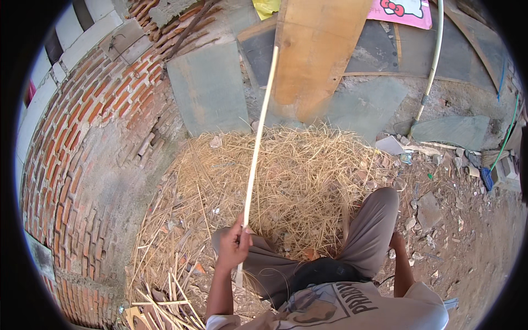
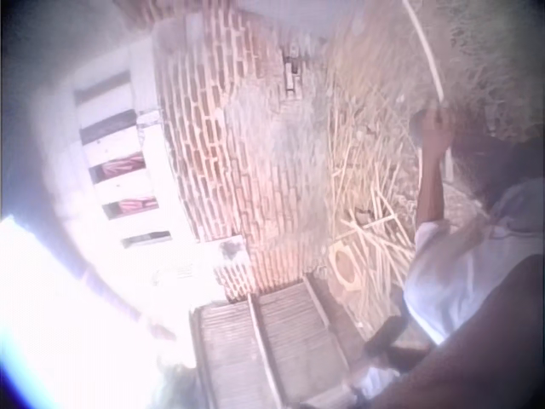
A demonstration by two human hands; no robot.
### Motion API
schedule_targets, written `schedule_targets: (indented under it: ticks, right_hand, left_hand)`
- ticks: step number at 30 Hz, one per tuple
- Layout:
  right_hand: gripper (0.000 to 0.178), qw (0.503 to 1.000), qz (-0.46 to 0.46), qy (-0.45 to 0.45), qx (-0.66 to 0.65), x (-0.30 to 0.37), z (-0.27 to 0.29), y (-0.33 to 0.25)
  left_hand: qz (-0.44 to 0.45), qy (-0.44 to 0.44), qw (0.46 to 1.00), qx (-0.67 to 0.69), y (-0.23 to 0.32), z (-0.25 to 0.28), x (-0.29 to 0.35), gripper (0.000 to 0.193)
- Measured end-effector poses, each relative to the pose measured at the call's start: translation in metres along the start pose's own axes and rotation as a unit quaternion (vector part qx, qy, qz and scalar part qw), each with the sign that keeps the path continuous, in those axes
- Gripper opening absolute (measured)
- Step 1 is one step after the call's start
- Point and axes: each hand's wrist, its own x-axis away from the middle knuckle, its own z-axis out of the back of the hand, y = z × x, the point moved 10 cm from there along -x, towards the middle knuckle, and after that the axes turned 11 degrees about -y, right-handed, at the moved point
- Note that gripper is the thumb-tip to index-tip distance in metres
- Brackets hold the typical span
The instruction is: The person sits on a pile of straw and uses a red utility knife to shave the surface of a long bamboo stick. They rotate the stick and scrape the blade along its length to remove the outer layer, then switch to a larger knife to continue the process.
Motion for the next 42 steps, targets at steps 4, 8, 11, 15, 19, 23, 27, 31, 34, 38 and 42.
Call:
schedule_targets:
  ticks: [4, 8, 11, 15, 19, 23, 27, 31, 34, 38, 42]
  right_hand:
    - [0.038, 0.985, -0.043, -0.169, 0.009, 0.040, -0.193, 0.076]
    - [0.042, 0.963, 0.084, -0.235, -0.103, 0.071, -0.271, 0.075]
    - [0.047, 0.966, 0.008, -0.245, -0.082, 0.043, -0.321, 0.094]
    - [0.052, 0.960, -0.192, -0.193, -0.057, 0.028, -0.347, 0.207]
    - [0.054, 0.905, -0.342, -0.071, -0.242, 0.094, -0.262, 0.256]
    - [0.046, 0.854, -0.455, 0.091, -0.236, 0.185, -0.229, 0.355]
    - [0.046, 0.800, -0.523, 0.059, -0.289, 0.241, -0.239, 0.318]
    - [0.046, 0.776, -0.541, 0.035, -0.322, 0.266, -0.253, 0.279]
    - [0.046, 0.779, -0.538, 0.021, -0.320, 0.271, -0.247, 0.269]
    - [0.045, 0.772, -0.543, 0.019, -0.330, 0.278, -0.247, 0.262]
    - [0.045, 0.769, -0.545, 0.018, -0.334, 0.284, -0.247, 0.259]
  left_hand:
    - [-0.063, 0.094, 0.993, 0.017, 0.031, 0.081, -0.050, 0.046]
    - [-0.087, 0.248, 0.965, -0.009, 0.085, 0.153, -0.091, 0.043]
    - [-0.179, 0.296, 0.938, -0.001, 0.126, 0.180, -0.106, 0.043]
    - [-0.261, 0.301, 0.917, 0.026, 0.159, 0.153, -0.159, 0.044]
    - [-0.316, 0.346, 0.882, -0.039, 0.229, 0.171, -0.132, 0.043]
    - [-0.326, 0.352, 0.877, -0.027, 0.219, 0.171, -0.138, 0.043]
    - [-0.280, 0.331, 0.900, -0.041, 0.193, 0.114, -0.167, 0.043]
    - [-0.232, 0.293, 0.928, 0.002, 0.133, 0.067, -0.189, 0.044]
    - [-0.198, 0.319, 0.926, 0.026, 0.079, 0.054, -0.173, 0.045]
    - [-0.178, 0.327, 0.925, 0.077, 0.050, 0.026, -0.170, 0.045]
    - [-0.182, 0.319, 0.923, 0.117, 0.033, 0.016, -0.166, 0.043]
